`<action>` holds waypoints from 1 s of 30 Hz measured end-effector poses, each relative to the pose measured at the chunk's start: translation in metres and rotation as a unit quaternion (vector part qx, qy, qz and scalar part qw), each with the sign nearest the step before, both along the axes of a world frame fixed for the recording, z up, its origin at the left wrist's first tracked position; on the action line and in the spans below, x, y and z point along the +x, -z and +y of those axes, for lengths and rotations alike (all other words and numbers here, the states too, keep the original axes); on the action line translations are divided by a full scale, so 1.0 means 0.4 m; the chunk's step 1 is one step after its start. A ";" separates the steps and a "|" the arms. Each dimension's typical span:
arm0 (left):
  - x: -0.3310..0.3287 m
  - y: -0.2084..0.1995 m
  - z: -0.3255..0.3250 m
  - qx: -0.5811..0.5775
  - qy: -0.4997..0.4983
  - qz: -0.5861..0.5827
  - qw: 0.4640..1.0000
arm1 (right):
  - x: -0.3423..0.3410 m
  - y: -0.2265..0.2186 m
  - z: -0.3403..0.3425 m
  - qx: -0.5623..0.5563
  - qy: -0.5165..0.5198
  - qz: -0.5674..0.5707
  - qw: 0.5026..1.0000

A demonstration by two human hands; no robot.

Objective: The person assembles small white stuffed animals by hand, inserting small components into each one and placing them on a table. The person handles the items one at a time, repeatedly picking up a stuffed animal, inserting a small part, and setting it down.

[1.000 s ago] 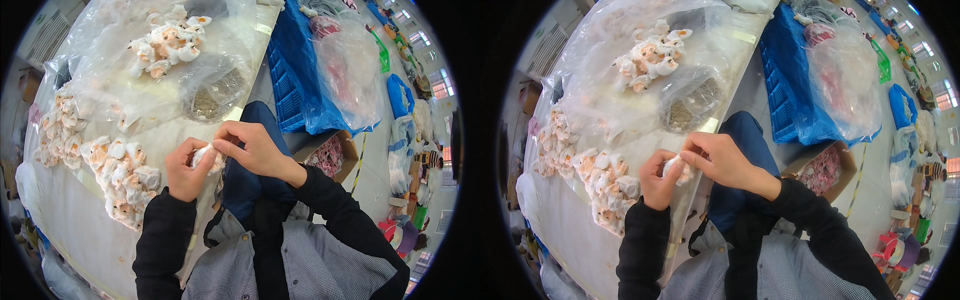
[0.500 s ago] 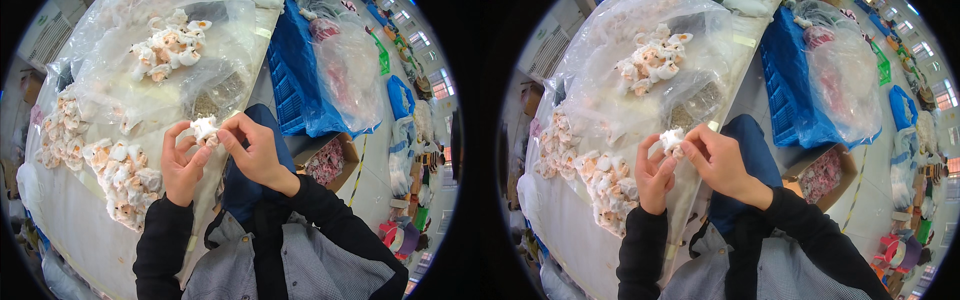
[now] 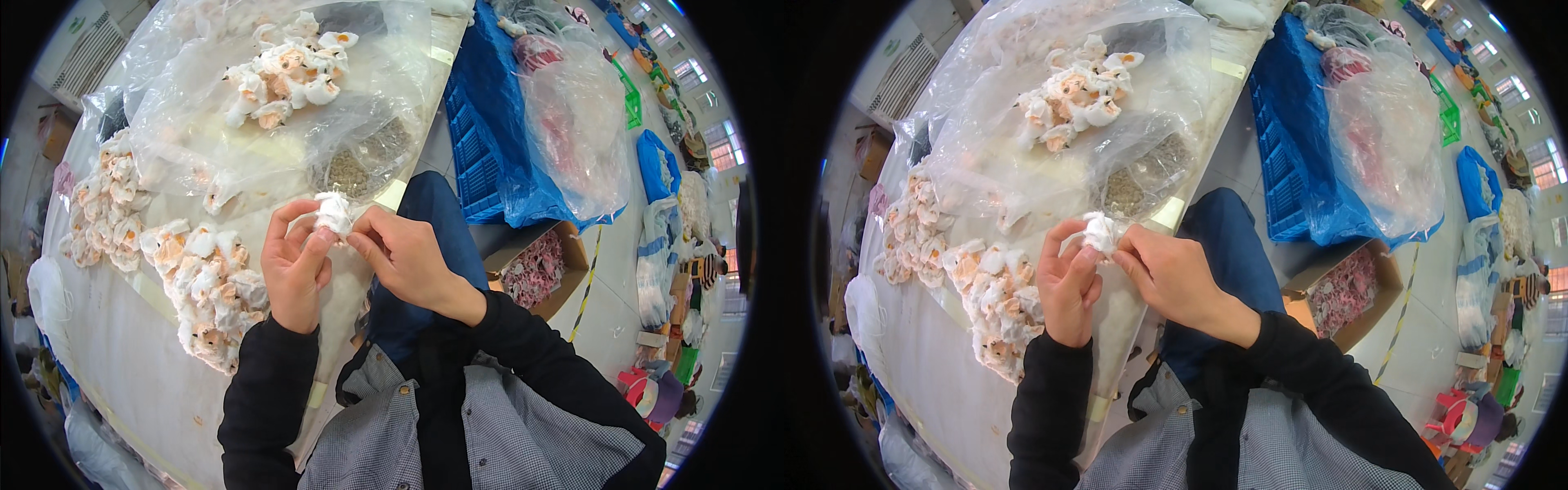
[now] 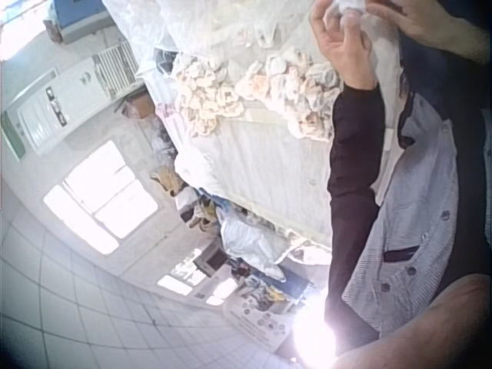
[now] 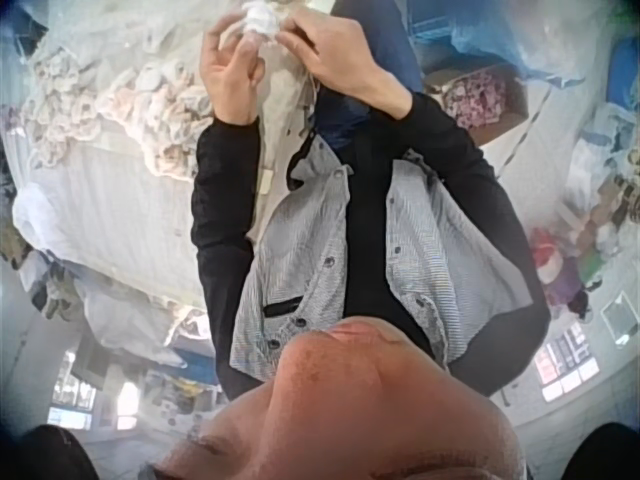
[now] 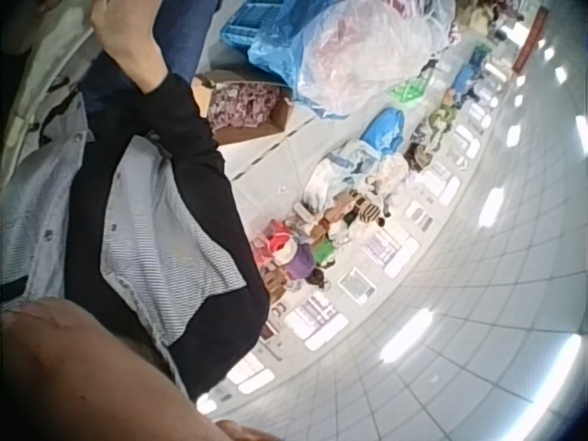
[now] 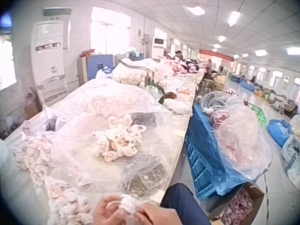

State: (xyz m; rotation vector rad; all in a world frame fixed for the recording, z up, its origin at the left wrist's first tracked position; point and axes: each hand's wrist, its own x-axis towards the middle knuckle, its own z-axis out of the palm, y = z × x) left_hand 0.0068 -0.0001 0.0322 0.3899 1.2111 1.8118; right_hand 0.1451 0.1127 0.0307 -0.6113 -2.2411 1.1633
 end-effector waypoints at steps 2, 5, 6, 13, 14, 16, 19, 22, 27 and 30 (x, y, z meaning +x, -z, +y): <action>-0.002 0.006 -0.004 0.002 -0.001 -0.015 1.000 | 0.001 0.002 0.004 -0.024 -0.002 -0.002 1.000; 0.000 0.005 -0.002 -0.009 -0.002 0.011 1.000 | 0.001 -0.010 0.017 -0.106 0.009 0.019 0.994; 0.002 0.004 -0.003 -0.014 0.000 0.026 1.000 | -0.002 -0.011 0.023 -0.135 0.010 0.034 0.990; 0.008 0.003 -0.001 -0.023 -0.014 0.104 0.994 | -0.009 -0.006 0.039 -0.336 -0.009 0.080 0.938; 0.009 0.004 0.000 -0.023 -0.019 0.111 0.993 | -0.011 -0.006 0.041 -0.348 -0.011 0.096 0.932; -0.010 0.022 -0.010 -0.015 0.038 0.145 0.989 | -0.014 -0.006 0.046 -0.372 -0.016 0.125 0.920; -0.008 0.014 -0.008 -0.022 0.062 0.147 0.987 | -0.021 0.027 0.049 -0.227 -0.027 0.076 0.971; 0.000 -0.013 -0.001 -0.040 0.080 0.126 0.988 | -0.019 0.030 0.046 -0.255 -0.003 0.064 0.965; 0.001 -0.024 -0.003 -0.044 0.122 0.113 0.985 | -0.022 0.025 0.042 -0.210 0.026 0.111 0.971; 0.008 -0.019 0.000 -0.042 0.082 0.083 0.992 | -0.026 0.028 0.035 -0.188 0.030 0.114 0.975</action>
